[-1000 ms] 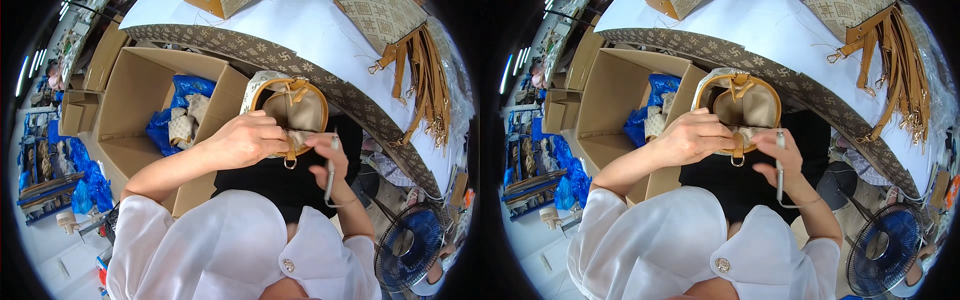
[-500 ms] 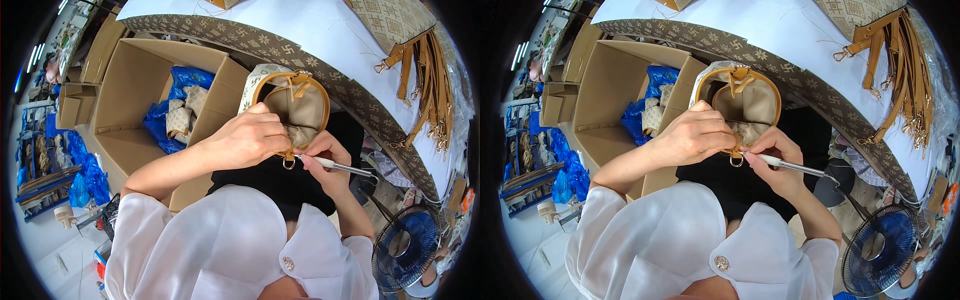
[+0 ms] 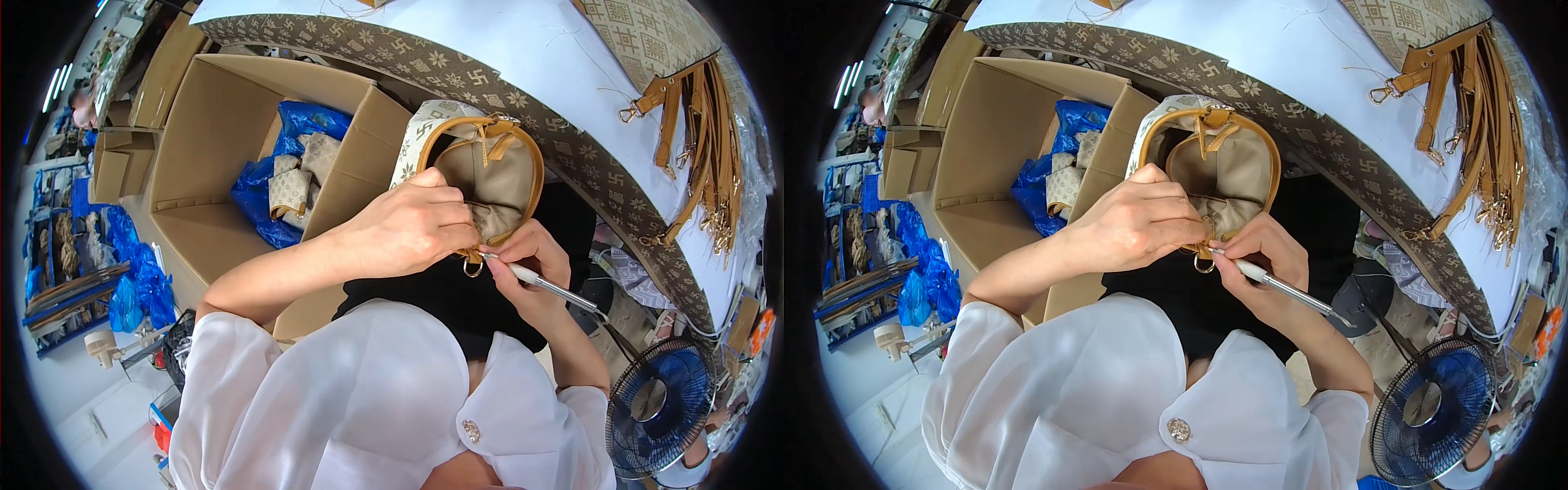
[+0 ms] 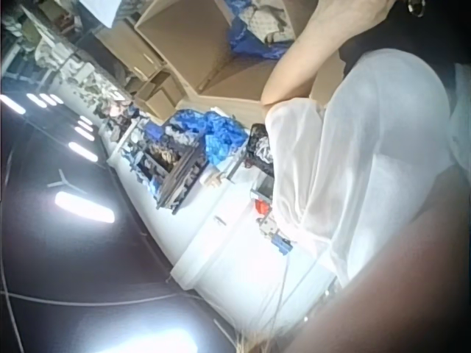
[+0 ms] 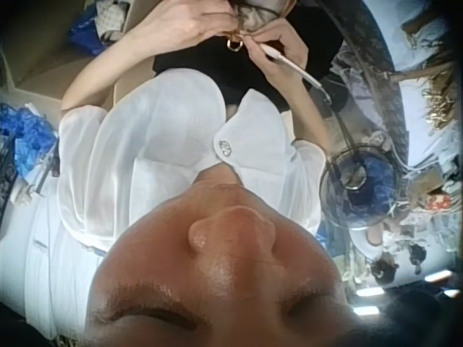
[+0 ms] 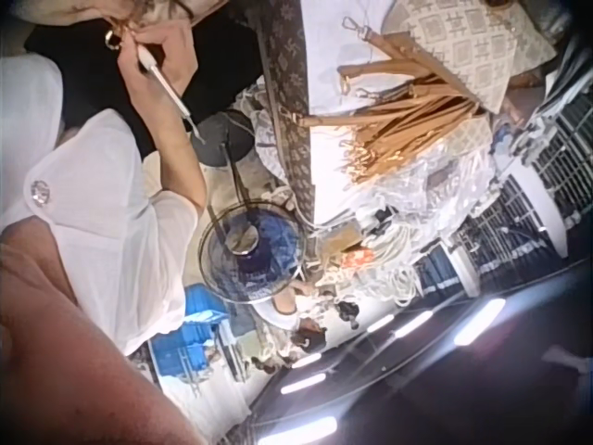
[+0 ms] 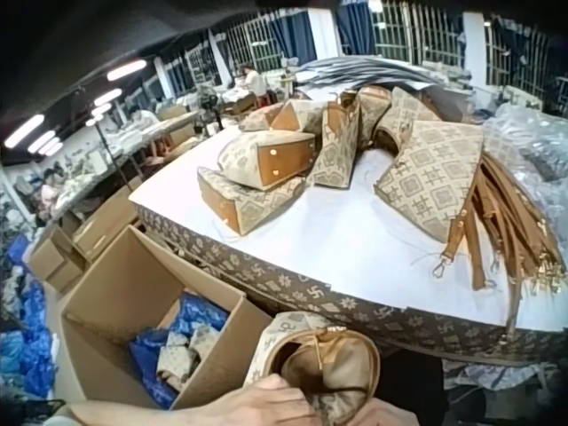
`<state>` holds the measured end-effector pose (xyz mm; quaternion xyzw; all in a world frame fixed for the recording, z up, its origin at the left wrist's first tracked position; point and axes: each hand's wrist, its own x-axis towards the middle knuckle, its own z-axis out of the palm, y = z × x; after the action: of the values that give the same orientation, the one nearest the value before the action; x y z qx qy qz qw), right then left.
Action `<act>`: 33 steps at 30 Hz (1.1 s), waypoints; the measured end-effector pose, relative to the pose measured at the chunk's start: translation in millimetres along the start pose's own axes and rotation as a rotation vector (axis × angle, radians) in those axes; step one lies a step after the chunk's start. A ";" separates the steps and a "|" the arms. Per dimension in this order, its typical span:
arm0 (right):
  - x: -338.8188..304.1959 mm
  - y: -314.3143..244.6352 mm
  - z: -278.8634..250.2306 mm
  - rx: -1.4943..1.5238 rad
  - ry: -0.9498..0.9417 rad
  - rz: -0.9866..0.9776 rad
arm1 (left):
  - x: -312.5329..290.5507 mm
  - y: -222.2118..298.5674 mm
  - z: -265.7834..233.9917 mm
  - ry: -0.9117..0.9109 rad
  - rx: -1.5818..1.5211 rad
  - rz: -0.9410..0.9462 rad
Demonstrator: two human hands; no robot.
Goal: Applying finishing glue or sealant to the edges of handbags using a precision tool.
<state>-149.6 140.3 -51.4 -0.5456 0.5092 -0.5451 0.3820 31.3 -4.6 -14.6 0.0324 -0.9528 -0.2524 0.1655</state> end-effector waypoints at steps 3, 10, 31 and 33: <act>2.0 -2.8 0.7 -0.023 0.003 -0.022 | -0.1 0.1 -0.1 0.002 -0.003 0.002; 3.1 -3.4 0.4 -0.053 0.010 -0.041 | -0.3 -0.4 0.3 -0.004 0.006 -0.003; 2.2 2.3 -1.3 0.314 0.065 0.133 | -1.2 3.2 -2.4 -0.065 0.020 -0.087; 2.7 6.4 -3.1 0.503 0.082 0.219 | 0.8 8.2 -0.3 -0.055 -0.005 -0.235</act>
<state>-153.8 136.9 -56.7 -0.3527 0.4287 -0.6313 0.5415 30.8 2.3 -10.1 0.1363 -0.9460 -0.2734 0.1087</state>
